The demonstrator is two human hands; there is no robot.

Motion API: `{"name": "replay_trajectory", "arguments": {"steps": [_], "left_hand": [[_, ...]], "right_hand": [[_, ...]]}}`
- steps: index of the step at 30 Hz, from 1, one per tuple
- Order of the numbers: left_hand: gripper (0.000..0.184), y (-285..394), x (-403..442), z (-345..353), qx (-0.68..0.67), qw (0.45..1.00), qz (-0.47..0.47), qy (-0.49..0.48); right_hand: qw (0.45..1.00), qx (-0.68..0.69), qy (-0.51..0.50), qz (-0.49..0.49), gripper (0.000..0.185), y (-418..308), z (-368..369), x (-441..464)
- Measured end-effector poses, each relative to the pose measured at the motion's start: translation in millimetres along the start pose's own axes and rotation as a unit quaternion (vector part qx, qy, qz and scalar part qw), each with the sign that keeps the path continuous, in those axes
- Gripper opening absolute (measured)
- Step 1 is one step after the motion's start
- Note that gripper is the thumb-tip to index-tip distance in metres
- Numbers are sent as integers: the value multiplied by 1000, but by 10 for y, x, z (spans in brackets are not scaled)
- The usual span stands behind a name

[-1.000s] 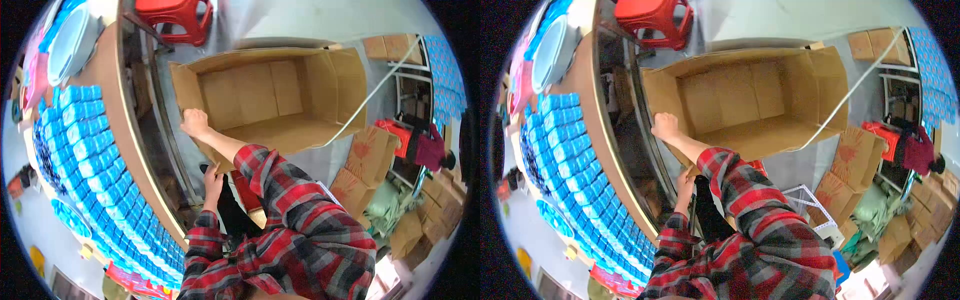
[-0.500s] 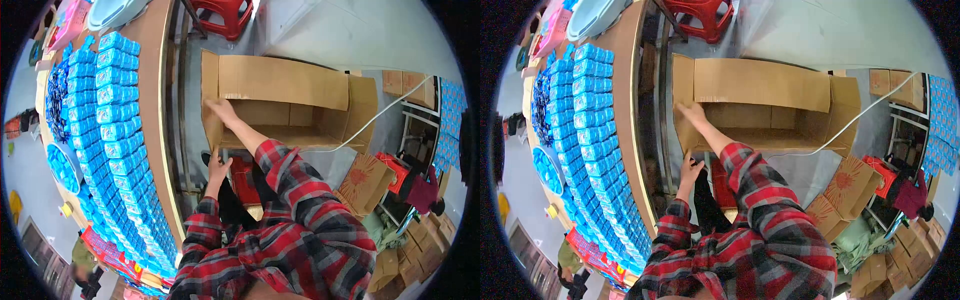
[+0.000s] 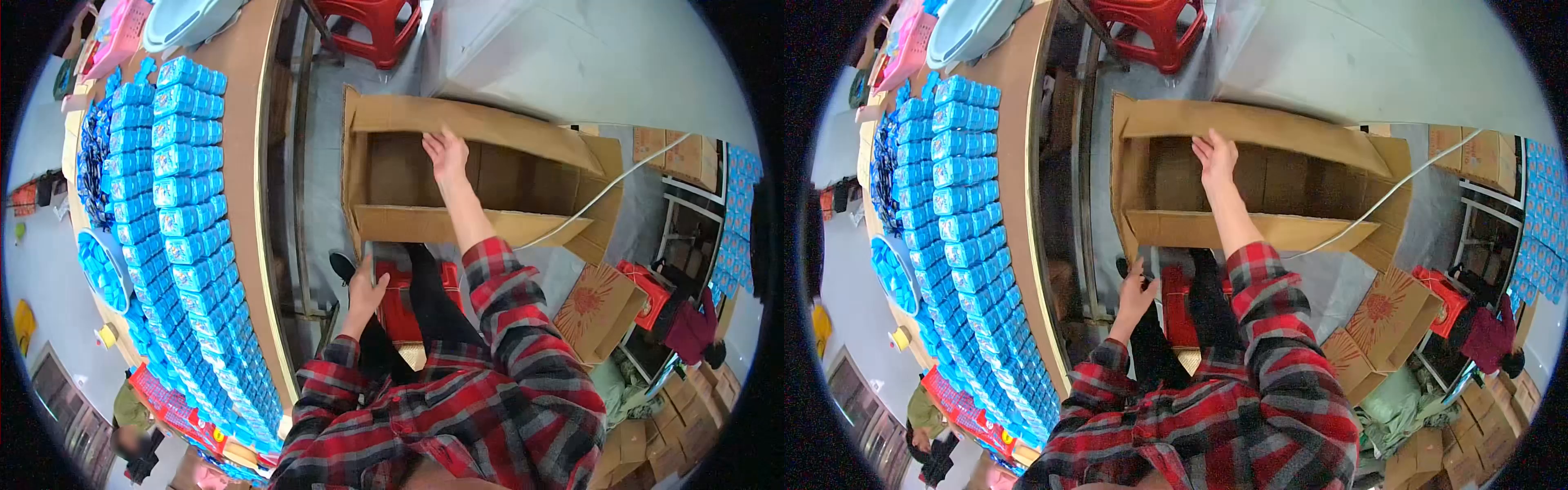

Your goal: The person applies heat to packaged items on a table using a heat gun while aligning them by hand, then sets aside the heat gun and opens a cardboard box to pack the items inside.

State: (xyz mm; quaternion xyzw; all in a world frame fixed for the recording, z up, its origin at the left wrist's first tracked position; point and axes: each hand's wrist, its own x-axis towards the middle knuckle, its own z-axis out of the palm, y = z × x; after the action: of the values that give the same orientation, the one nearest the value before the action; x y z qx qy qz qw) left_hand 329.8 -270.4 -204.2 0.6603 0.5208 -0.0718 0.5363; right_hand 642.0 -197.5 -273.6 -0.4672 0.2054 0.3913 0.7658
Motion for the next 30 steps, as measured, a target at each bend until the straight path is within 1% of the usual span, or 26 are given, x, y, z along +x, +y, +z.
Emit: {"name": "replay_trajectory", "arguments": {"steps": [1, 2, 4, 6, 7, 8, 9, 10, 13, 15, 19, 20, 24, 25, 28, 30], "left_hand": [[56, 87, 19, 16, 4, 999, 35, -1], [57, 178, 44, 43, 8, 998, 69, -2], [59, 385, 101, 97, 17, 991, 134, -2], [63, 639, 194, 173, 73, 985, 151, 39], [63, 764, 274, 175, 71, 985, 151, 38], [65, 893, 379, 171, 182, 954, 215, 105], [67, 974, 491, 172, 288, 901, 274, 170], [67, 955, 613, 188, 286, 902, 273, 172], [53, 763, 904, 162, 331, 902, 250, 117], [48, 690, 950, 106, 349, 900, 240, 100], [24, 624, 888, -35, 344, 924, 168, 6], [24, 613, 842, -41, 344, 924, 166, 6], [10, 501, 506, 14, 297, 929, 203, 88], [10, 476, 445, 26, 296, 930, 199, 89], [13, 426, 308, 76, 260, 944, 180, 92], [15, 388, 282, 68, 246, 949, 170, 96]], "right_hand": [[999, 2, -34, -20, 28, -147, 172, -14], [999, 3, -35, -21, 28, -268, 304, 25], [995, -41, -73, -47, 28, -445, 511, 159], [994, -55, -83, -35, 31, -517, 568, 238], [993, -71, -93, -24, 34, -554, 569, 277], [991, -88, -103, -14, 38, -597, 566, 316], [989, -98, -109, -9, 39, -638, 570, 331], [987, -108, -115, -3, 41, -682, 580, 339], [983, -138, -122, 17, 37, -752, 584, 285], [981, -145, -127, 26, 35, -791, 620, 266], [986, -121, -82, 76, 49, -861, 720, 285], [986, -120, -82, 77, 49, -895, 750, 302], [985, -99, 31, 136, 67, -1032, 882, 472], [985, -101, 30, 140, 67, -1004, 833, 589], [973, -202, -76, 78, 73, -816, 634, 876], [963, -237, -115, 60, 75, -703, 657, 956]]}}
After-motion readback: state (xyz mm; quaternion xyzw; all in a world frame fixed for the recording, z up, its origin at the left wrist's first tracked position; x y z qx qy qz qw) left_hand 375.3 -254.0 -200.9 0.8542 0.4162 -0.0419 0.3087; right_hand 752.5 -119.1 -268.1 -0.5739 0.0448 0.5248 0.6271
